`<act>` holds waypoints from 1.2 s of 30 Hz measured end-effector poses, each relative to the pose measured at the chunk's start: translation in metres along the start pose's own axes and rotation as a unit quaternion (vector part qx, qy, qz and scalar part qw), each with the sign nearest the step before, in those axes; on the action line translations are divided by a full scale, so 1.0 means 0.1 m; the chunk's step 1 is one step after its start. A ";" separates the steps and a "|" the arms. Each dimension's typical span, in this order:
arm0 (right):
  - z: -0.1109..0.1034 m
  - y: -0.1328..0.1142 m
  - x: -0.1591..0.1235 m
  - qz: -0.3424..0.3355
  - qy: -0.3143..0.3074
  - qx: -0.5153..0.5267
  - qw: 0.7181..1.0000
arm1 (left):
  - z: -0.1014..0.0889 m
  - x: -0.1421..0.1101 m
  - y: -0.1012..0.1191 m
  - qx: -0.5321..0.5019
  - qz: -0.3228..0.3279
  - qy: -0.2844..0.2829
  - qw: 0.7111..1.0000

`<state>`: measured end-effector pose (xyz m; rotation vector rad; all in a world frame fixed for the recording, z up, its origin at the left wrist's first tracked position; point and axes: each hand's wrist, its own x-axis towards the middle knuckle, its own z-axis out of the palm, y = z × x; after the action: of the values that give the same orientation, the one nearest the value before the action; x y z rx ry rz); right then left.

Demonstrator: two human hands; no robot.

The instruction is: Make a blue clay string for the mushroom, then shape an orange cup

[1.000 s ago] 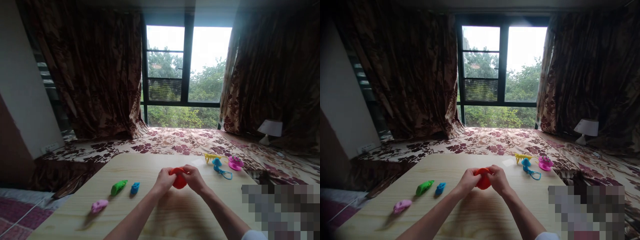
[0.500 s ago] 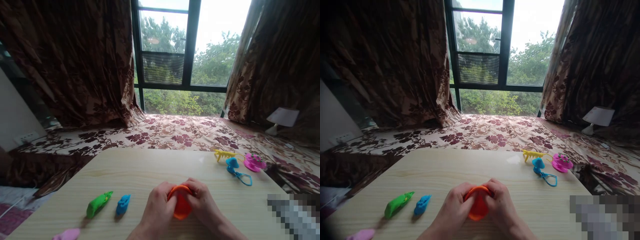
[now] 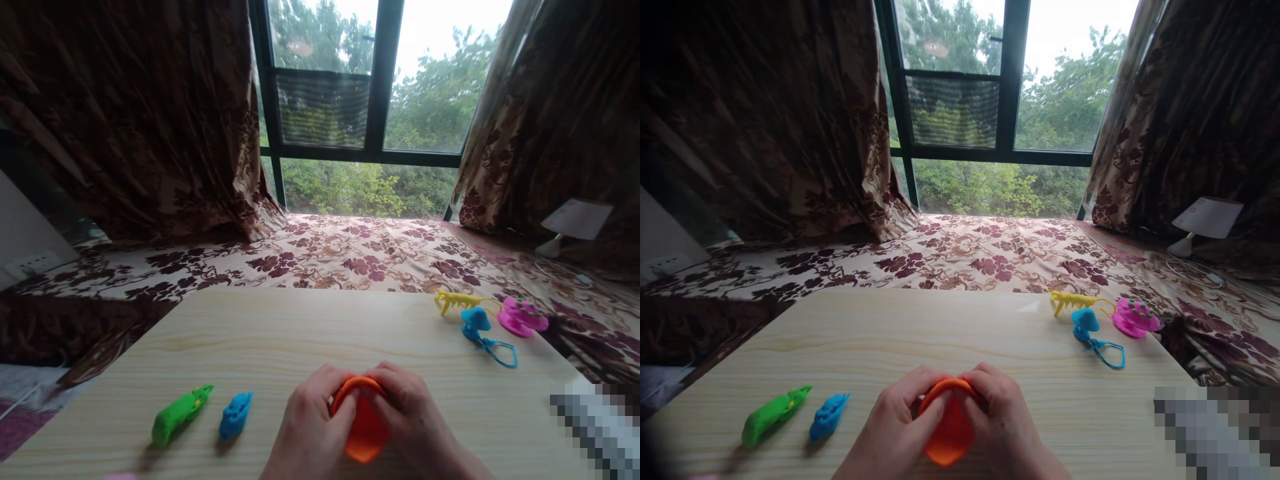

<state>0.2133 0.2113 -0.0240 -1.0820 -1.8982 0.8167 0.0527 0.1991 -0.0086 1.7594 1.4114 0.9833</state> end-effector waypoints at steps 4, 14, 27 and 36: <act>-0.02 -0.04 -0.02 -0.014 -0.017 -0.012 1.000 | 0.02 -0.02 -0.04 -0.008 -0.020 -0.009 1.000; -0.12 -0.16 -0.07 -0.049 0.003 -0.019 0.999 | 0.01 -0.06 0.07 0.024 0.018 -0.043 0.999; -0.18 -0.20 -0.06 -0.076 0.038 -0.022 0.996 | -0.01 -0.07 0.13 0.012 0.007 -0.038 0.999; -0.19 -0.21 -0.08 -0.068 0.014 -0.041 0.997 | 0.00 -0.08 0.33 -0.007 -0.034 -0.059 0.998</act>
<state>0.2244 0.1983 -0.0003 -0.9961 -1.9725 0.6497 0.0675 0.1847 0.0180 1.7191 1.3769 0.8376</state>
